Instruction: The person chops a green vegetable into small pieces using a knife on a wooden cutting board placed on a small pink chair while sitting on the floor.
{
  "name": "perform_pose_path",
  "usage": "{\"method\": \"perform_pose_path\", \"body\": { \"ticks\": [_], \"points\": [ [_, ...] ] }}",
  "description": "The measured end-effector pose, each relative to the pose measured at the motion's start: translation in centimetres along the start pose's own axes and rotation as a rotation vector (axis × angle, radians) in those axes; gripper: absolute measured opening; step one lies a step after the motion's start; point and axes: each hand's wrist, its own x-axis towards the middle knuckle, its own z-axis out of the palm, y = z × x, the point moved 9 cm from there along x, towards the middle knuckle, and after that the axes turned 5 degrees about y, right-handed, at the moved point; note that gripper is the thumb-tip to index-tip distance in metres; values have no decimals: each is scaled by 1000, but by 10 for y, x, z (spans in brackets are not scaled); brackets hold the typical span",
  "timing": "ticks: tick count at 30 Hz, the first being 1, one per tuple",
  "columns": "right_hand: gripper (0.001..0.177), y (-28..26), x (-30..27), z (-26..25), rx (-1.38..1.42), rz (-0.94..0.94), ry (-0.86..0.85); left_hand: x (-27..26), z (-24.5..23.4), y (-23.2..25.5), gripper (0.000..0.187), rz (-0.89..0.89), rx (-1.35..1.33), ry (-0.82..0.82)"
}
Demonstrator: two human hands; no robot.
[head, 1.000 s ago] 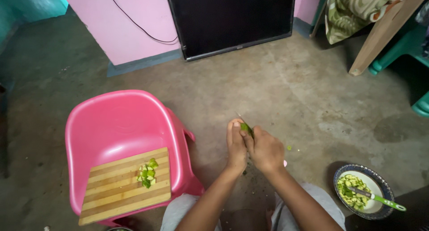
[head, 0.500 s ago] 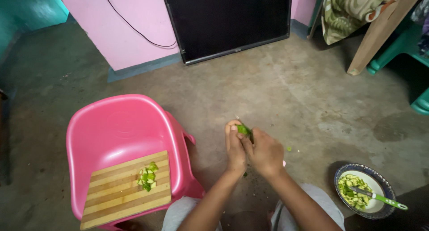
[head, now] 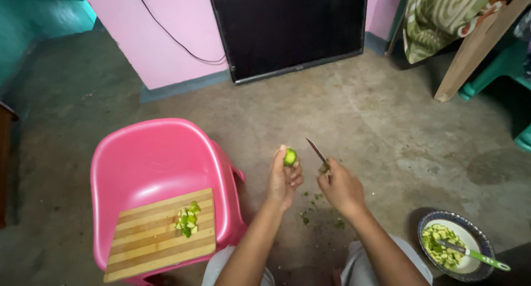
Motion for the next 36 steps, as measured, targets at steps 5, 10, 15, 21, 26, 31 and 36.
{"method": "perform_pose_path", "body": {
  "ticks": [5,10,15,21,26,31,36],
  "points": [
    [29,-12,-5,-2,348,-79,-1,0,2,-13,49,-146,17,-94],
    [29,-35,-13,-5,559,-66,-82,2,-6,-34,47,-199,123,-39],
    [50,-71,-25,-42,113,-482,249,-8,9,-30,33,-139,141,-95],
    [42,-71,-21,-26,-14,-391,273,-11,13,-34,37,-225,-76,-63],
    [31,-66,-22,-8,-80,-378,235,-6,-13,-40,38,-178,-40,127],
    [19,-70,-29,1,-197,-517,307,6,-38,-51,43,-158,2,246],
    [23,-68,-25,-10,14,-474,265,12,-33,-54,39,-151,-33,168]
  ]
}}
